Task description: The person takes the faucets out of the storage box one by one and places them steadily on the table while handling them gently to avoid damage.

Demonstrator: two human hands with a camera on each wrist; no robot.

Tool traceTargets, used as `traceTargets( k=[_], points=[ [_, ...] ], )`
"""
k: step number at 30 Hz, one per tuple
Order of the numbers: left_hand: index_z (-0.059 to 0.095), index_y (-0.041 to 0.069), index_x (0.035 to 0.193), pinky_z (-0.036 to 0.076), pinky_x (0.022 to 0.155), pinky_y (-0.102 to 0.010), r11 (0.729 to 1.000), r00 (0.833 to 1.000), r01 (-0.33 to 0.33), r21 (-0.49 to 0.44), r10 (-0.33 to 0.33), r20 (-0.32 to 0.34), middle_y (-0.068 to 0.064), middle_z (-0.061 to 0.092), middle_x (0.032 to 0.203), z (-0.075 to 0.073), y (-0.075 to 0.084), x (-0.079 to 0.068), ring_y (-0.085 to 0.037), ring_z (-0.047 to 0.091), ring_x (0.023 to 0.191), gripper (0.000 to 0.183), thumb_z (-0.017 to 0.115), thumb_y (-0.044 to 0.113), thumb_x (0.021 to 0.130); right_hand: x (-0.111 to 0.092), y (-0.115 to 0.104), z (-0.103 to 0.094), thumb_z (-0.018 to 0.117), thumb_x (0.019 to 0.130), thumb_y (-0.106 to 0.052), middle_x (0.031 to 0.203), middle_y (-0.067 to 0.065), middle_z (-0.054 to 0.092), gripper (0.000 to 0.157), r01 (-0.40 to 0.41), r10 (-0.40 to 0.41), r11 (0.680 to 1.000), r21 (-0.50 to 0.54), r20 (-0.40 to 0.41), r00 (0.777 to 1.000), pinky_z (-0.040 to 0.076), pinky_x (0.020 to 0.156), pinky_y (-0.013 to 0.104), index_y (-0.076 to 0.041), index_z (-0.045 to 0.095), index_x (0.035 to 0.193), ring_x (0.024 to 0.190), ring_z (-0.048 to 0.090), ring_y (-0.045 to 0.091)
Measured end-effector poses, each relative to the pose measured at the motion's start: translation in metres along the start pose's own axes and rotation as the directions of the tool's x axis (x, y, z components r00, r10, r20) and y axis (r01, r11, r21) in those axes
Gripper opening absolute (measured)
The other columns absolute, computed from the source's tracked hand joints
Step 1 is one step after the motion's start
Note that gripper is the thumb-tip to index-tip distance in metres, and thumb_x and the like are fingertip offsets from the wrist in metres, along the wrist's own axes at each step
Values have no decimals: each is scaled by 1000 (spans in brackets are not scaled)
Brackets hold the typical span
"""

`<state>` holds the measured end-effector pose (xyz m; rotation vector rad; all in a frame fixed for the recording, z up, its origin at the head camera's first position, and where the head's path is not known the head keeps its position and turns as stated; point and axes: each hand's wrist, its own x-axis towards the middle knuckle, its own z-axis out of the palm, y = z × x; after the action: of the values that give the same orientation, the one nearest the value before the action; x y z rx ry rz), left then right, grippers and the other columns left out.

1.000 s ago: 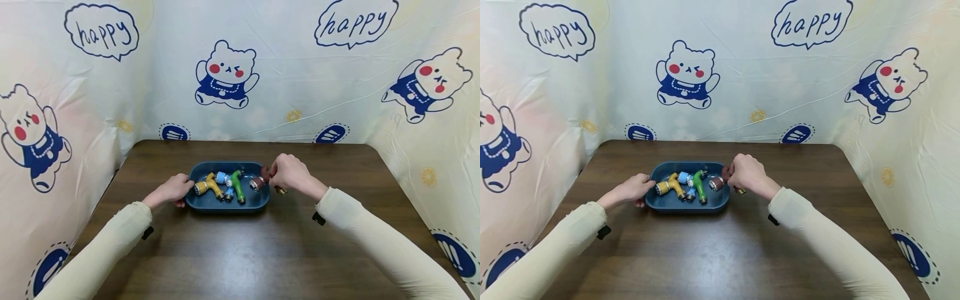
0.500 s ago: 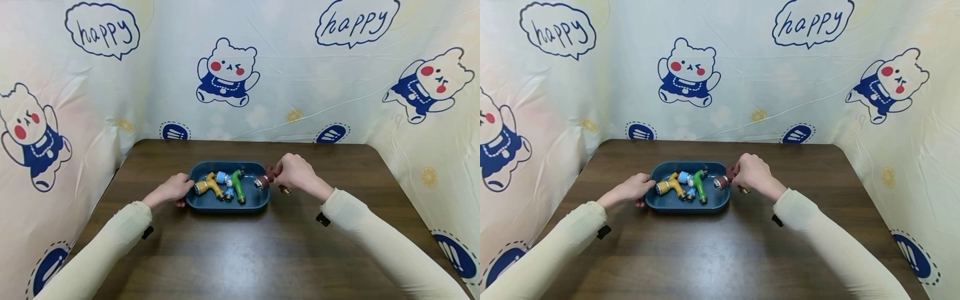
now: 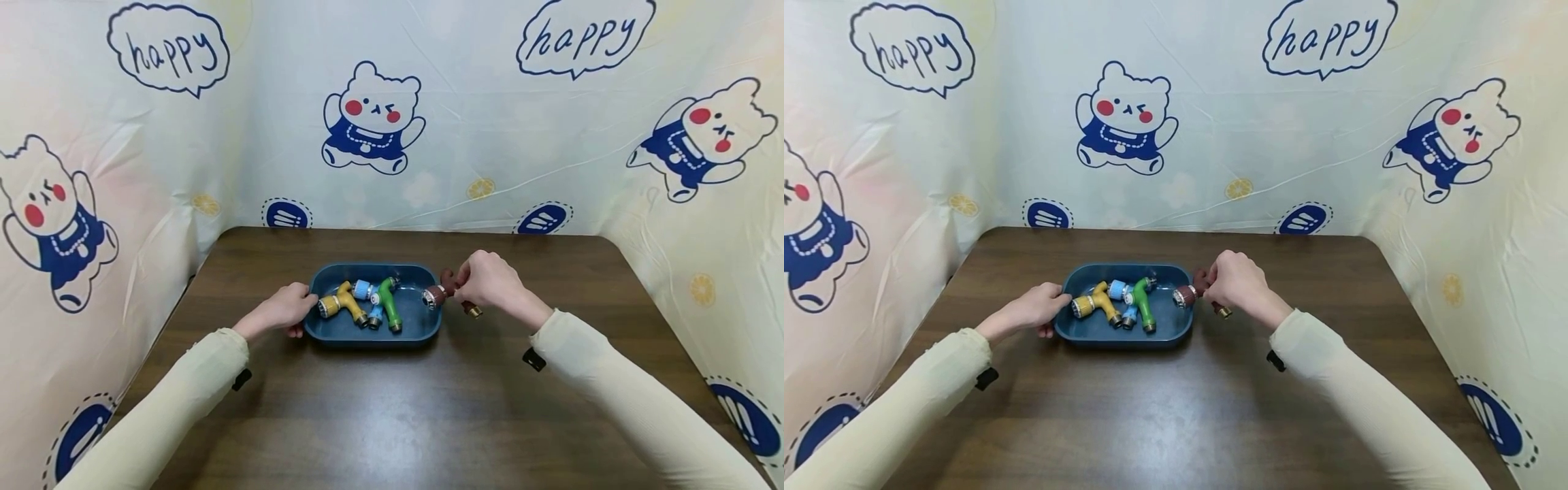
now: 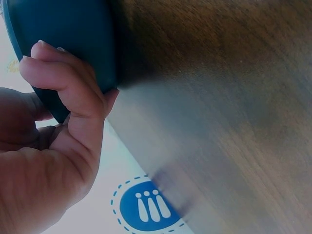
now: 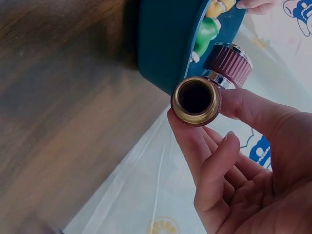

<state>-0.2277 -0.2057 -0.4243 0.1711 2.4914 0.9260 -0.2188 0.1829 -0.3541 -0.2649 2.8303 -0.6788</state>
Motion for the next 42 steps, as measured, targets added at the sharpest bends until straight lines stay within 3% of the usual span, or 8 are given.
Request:
traceTargets(
  k=[7, 10, 15, 27, 32, 33, 36, 42],
  points=[
    [57, -9, 113, 58, 47, -35, 1000, 1000, -18, -16, 19, 24, -15, 65, 65, -2, -2, -1, -21, 66, 48, 33, 40, 19, 112, 2, 6, -1, 86, 83, -20, 75, -1, 73, 7, -22, 22, 1000, -6, -14, 1000, 48, 52, 34, -15, 81, 81, 72, 64, 22],
    [54, -11, 114, 58, 46, -36, 999, 998, -43, -21, 44, 43, -15, 64, 65, -1, -21, 14, -23, 67, 48, 35, 40, 21, 112, 3, 9, -1, 86, 84, -20, 77, 0, 73, 8, -23, 23, 1000, -7, -18, 1000, 48, 53, 34, -14, 81, 83, 74, 64, 23],
    [55, -10, 115, 59, 47, -38, 999, 998, -25, -25, 27, 50, -16, 65, 67, 0, -35, 28, -25, 68, 50, 35, 42, 23, 112, 3, 13, -2, 85, 85, -20, 82, 3, 73, 9, -28, 28, 1000, -5, -19, 999, 51, 56, 35, -12, 82, 85, 77, 64, 25],
    [55, -7, 120, 60, 50, -40, 1000, 998, -15, -26, 17, 62, -17, 67, 69, 0, -38, 34, -26, 69, 52, 37, 42, 26, 113, 2, 19, -6, 84, 85, -20, 82, 3, 73, 9, -40, 40, 999, -2, -29, 999, 50, 58, 35, -12, 81, 84, 77, 63, 25],
    [57, -5, 117, 59, 47, -39, 999, 998, -33, -35, 35, 50, -16, 67, 67, 7, -74, 61, -27, 69, 51, 40, 39, 30, 113, 3, 23, -6, 86, 83, -22, 86, 4, 74, 11, -63, 62, 998, -8, -39, 997, 51, 58, 35, -12, 81, 85, 78, 64, 25],
    [57, -5, 117, 59, 47, -40, 999, 998, -34, -37, 36, 53, -16, 67, 68, 7, -76, 62, -27, 69, 52, 40, 39, 30, 113, 2, 24, -6, 86, 83, -22, 87, 4, 74, 11, -65, 64, 998, -8, -41, 997, 51, 58, 35, -12, 81, 85, 79, 64, 25],
    [55, -8, 118, 59, 48, -40, 998, 997, -49, -29, 51, 61, -17, 66, 68, 5, -70, 58, -27, 69, 52, 39, 38, 27, 113, 1, 25, -7, 86, 84, -22, 87, 5, 75, 12, -71, 71, 997, -7, -44, 996, 52, 59, 35, -11, 81, 87, 79, 65, 25],
    [55, -9, 115, 60, 49, -37, 999, 999, -17, -32, 18, 45, -16, 66, 66, -2, -18, 14, -23, 67, 49, 34, 40, 20, 112, 0, 29, -9, 85, 85, -21, 84, 4, 74, 12, -76, 76, 997, -1, -38, 996, 52, 60, 35, -9, 81, 88, 77, 65, 24]
  ],
)
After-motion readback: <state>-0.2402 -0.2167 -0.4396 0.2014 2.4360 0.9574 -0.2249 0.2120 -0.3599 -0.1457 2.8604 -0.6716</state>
